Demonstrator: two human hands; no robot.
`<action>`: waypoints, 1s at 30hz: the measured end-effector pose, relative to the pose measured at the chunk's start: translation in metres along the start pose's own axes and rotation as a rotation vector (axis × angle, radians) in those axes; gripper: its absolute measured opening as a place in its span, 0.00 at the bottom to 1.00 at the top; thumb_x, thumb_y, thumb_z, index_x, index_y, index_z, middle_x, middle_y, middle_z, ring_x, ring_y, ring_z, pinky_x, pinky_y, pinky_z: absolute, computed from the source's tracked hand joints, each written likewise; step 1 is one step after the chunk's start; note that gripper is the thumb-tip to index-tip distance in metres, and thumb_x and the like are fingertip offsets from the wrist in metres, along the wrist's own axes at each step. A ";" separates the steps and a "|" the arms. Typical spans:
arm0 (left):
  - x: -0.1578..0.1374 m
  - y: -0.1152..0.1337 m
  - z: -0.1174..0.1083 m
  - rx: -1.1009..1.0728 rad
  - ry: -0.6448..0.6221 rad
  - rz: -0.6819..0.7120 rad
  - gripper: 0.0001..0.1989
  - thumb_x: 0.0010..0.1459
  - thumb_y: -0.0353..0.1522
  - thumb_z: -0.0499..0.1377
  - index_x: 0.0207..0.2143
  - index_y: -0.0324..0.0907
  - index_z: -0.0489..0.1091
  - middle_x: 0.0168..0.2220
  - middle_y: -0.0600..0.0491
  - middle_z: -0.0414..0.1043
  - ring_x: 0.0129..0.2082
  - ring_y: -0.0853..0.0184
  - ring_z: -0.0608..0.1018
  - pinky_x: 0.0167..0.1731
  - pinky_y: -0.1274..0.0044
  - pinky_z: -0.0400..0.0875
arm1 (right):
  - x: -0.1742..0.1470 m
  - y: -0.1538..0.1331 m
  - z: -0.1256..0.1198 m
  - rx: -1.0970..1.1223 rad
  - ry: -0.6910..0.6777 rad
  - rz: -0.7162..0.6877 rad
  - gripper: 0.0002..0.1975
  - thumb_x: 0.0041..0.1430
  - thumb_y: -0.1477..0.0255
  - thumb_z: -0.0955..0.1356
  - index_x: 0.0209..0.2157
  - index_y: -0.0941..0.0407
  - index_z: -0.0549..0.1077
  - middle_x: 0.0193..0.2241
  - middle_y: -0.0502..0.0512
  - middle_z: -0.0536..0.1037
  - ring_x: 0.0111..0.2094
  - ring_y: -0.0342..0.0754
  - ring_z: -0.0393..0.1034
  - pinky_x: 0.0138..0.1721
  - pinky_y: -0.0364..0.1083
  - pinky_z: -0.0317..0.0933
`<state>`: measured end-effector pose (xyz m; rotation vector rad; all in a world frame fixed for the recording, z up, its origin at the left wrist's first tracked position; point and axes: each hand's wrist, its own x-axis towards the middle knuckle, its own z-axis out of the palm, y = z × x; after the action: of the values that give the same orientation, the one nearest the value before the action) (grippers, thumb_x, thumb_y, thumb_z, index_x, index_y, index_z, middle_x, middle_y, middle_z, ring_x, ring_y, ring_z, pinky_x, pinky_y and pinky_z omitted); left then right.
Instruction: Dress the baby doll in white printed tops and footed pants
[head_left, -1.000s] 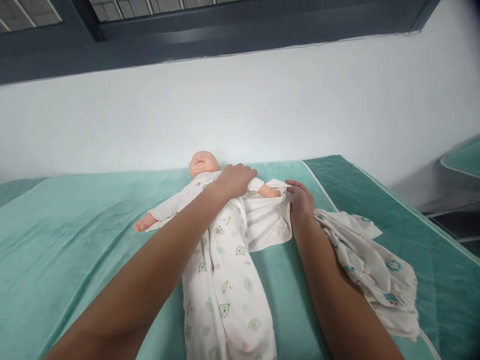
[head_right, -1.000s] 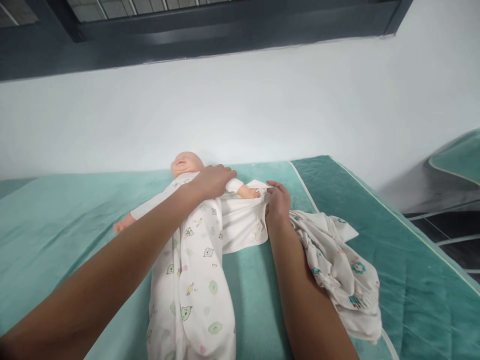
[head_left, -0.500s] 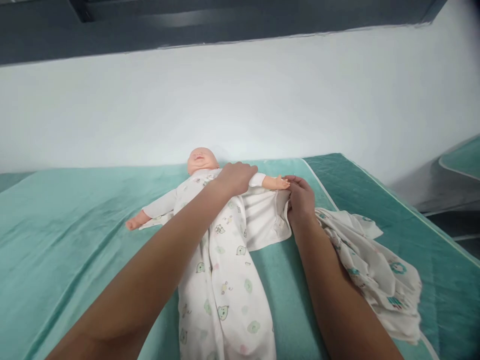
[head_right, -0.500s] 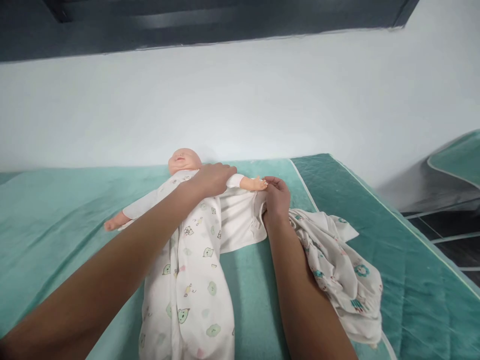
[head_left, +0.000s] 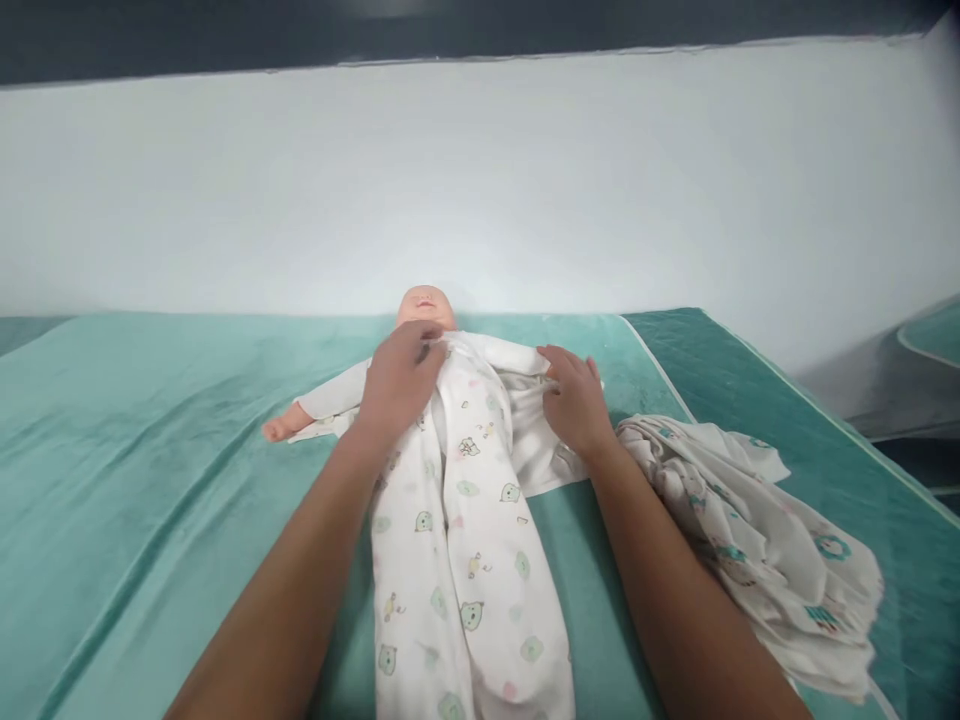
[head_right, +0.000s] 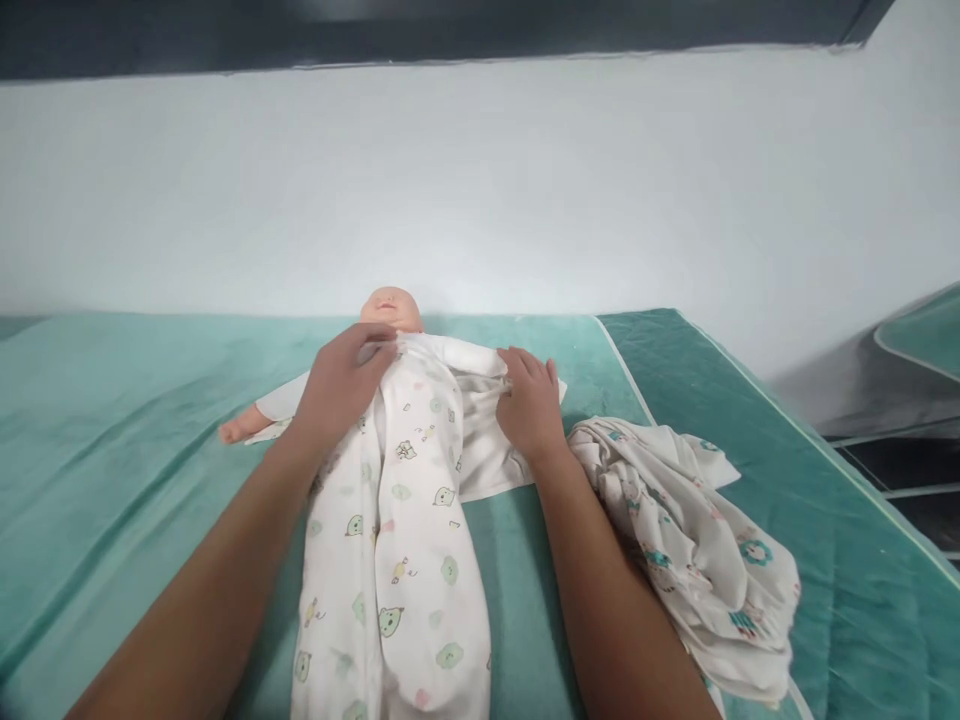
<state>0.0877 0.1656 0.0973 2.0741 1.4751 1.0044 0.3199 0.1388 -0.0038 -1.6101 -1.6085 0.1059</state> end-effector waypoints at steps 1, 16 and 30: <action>-0.006 -0.010 -0.004 -0.042 0.049 -0.037 0.14 0.61 0.37 0.52 0.46 0.46 0.71 0.52 0.53 0.74 0.54 0.62 0.73 0.56 0.71 0.65 | 0.000 0.001 0.002 0.013 -0.019 -0.015 0.35 0.43 0.83 0.61 0.56 0.53 0.68 0.57 0.61 0.70 0.61 0.59 0.60 0.65 0.66 0.43; -0.027 -0.054 -0.009 0.104 0.120 -0.258 0.24 0.65 0.48 0.43 0.49 0.46 0.70 0.46 0.45 0.74 0.48 0.52 0.73 0.48 0.62 0.66 | -0.010 -0.044 0.012 0.425 -0.069 0.041 0.20 0.61 0.67 0.66 0.55 0.47 0.70 0.60 0.52 0.69 0.63 0.52 0.58 0.66 0.59 0.49; -0.033 -0.049 -0.023 0.313 -0.164 -0.345 0.30 0.65 0.49 0.35 0.59 0.46 0.60 0.46 0.39 0.75 0.44 0.43 0.77 0.43 0.58 0.67 | -0.008 -0.072 0.014 0.596 -0.243 0.037 0.20 0.64 0.56 0.64 0.55 0.45 0.70 0.59 0.51 0.69 0.61 0.51 0.60 0.62 0.55 0.55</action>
<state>0.0332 0.1511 0.0688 1.9458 1.9119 0.4853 0.2531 0.1266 0.0256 -1.1884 -1.5283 0.7527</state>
